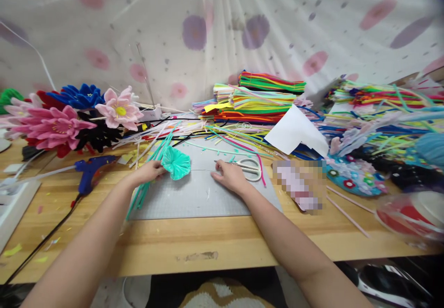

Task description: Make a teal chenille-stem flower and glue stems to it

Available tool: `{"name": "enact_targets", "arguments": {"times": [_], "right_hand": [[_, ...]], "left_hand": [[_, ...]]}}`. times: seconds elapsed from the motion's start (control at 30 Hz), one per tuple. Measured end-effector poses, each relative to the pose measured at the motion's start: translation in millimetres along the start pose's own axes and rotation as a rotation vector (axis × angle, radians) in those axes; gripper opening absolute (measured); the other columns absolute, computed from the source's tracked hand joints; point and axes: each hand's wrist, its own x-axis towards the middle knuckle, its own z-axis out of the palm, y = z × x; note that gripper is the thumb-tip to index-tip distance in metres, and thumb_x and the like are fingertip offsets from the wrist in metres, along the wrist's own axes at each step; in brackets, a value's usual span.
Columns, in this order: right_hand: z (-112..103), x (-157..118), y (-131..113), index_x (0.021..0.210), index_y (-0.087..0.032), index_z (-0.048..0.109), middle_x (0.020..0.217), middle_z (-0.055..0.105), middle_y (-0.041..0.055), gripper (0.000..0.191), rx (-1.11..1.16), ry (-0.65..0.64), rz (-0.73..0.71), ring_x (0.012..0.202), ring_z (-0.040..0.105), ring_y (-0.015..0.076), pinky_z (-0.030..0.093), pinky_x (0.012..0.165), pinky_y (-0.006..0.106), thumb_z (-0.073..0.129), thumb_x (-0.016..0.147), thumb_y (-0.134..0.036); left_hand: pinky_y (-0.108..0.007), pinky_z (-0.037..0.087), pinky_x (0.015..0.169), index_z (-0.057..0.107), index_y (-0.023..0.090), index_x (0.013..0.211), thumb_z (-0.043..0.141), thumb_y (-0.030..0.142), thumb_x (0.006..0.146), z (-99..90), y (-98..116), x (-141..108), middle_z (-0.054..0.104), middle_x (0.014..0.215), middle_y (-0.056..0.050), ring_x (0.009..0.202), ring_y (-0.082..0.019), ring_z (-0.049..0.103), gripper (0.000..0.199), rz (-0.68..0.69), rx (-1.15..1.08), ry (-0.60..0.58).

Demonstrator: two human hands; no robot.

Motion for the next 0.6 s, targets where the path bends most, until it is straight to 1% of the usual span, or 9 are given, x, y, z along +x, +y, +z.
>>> {"name": "enact_targets", "arguments": {"times": [0.07, 0.13, 0.27, 0.33, 0.37, 0.43, 0.5, 0.53, 0.6], "right_hand": [[-0.7, -1.0, 2.7, 0.092, -0.021, 0.055, 0.089, 0.066, 0.0030, 0.022, 0.012, -0.001, -0.063, 0.077, 0.059, 0.0164, 0.031, 0.062, 0.025, 0.051, 0.080, -0.039], [-1.6, -0.7, 6.8, 0.090, -0.021, 0.055, 0.091, 0.066, 0.0034, 0.015, 0.007, -0.011, -0.071, 0.079, 0.059, 0.0158, 0.031, 0.063, 0.025, 0.048, 0.083, -0.033], [-7.2, 1.5, 19.0, 0.088, -0.020, 0.056, 0.088, 0.066, 0.0048, 0.014, -0.010, -0.051, 0.005, 0.076, 0.059, 0.0164, 0.030, 0.061, 0.025, 0.045, 0.084, -0.029], [-11.0, 2.0, 25.0, 0.088, -0.019, 0.056, 0.085, 0.066, 0.0057, 0.015, -0.029, -0.057, 0.061, 0.074, 0.059, 0.0170, 0.029, 0.059, 0.025, 0.044, 0.084, -0.027], [-12.7, 2.0, 27.4, 0.087, -0.019, 0.056, 0.084, 0.066, 0.0059, 0.015, -0.037, -0.054, 0.083, 0.074, 0.058, 0.0172, 0.029, 0.059, 0.026, 0.043, 0.084, -0.026], [-14.8, 1.5, 30.5, 0.087, -0.019, 0.056, 0.082, 0.065, 0.0054, 0.015, -0.038, -0.041, 0.100, 0.073, 0.058, 0.0169, 0.028, 0.058, 0.026, 0.043, 0.084, -0.025], [-15.0, 0.6, 31.0, 0.090, -0.020, 0.055, 0.083, 0.064, 0.0042, 0.015, -0.012, -0.021, 0.062, 0.073, 0.057, 0.0162, 0.029, 0.059, 0.025, 0.045, 0.084, -0.029], [-14.4, 0.1, 30.5, 0.092, -0.020, 0.054, 0.086, 0.064, 0.0038, 0.017, 0.005, -0.007, 0.023, 0.074, 0.057, 0.0158, 0.030, 0.060, 0.025, 0.047, 0.083, -0.032], [-12.6, -0.4, 28.8, 0.094, -0.021, 0.054, 0.091, 0.062, 0.0034, 0.020, 0.031, 0.023, -0.065, 0.078, 0.056, 0.0151, 0.033, 0.064, 0.024, 0.052, 0.081, -0.036]], "left_hand": [[-0.031, 0.045, 0.064, 0.058, 0.018, 0.060, 0.057, 0.045, 0.056, -3.7, 0.5, 2.5, 0.063, 0.064, -0.004, 0.068, -0.021, 0.057, 0.028, 0.068, 0.115, 0.053], [-0.031, 0.045, 0.068, 0.061, 0.019, 0.061, 0.057, 0.043, 0.055, -9.6, 1.3, 4.1, 0.066, 0.069, -0.003, 0.075, -0.022, 0.058, 0.025, 0.104, 0.199, 0.056], [-0.028, 0.045, 0.070, 0.066, 0.021, 0.066, 0.055, 0.037, 0.055, -28.8, -1.8, 4.1, 0.067, 0.070, 0.000, 0.077, -0.022, 0.060, 0.022, 0.051, 0.284, -0.043], [-0.027, 0.044, 0.072, 0.067, 0.022, 0.070, 0.053, 0.033, 0.057, -39.8, -3.5, 4.5, 0.069, 0.075, 0.000, 0.080, -0.021, 0.061, 0.022, 0.004, 0.317, -0.022], [-0.026, 0.044, 0.074, 0.068, 0.022, 0.073, 0.052, 0.031, 0.058, -44.5, -3.5, 5.4, 0.069, 0.079, 0.000, 0.082, -0.021, 0.061, 0.023, -0.027, 0.335, 0.031], [-0.026, 0.043, 0.075, 0.068, 0.021, 0.080, 0.050, 0.028, 0.062, -50.0, -0.9, 9.0, 0.069, 0.088, -0.003, 0.085, -0.021, 0.061, 0.026, -0.086, 0.368, 0.189], [-0.027, 0.044, 0.073, 0.066, 0.020, 0.088, 0.049, 0.030, 0.066, -48.8, 4.5, 15.6, 0.068, 0.094, -0.006, 0.086, -0.022, 0.061, 0.029, -0.128, 0.395, 0.343], [-0.028, 0.044, 0.073, 0.066, 0.020, 0.090, 0.048, 0.031, 0.068, -45.9, 7.6, 20.0, 0.068, 0.095, -0.007, 0.087, -0.023, 0.061, 0.030, -0.142, 0.409, 0.392], [-0.030, 0.045, 0.071, 0.064, 0.019, 0.091, 0.049, 0.033, 0.069, -37.1, 12.9, 30.2, 0.067, 0.097, -0.009, 0.089, -0.025, 0.061, 0.030, -0.176, 0.449, 0.431]]}}
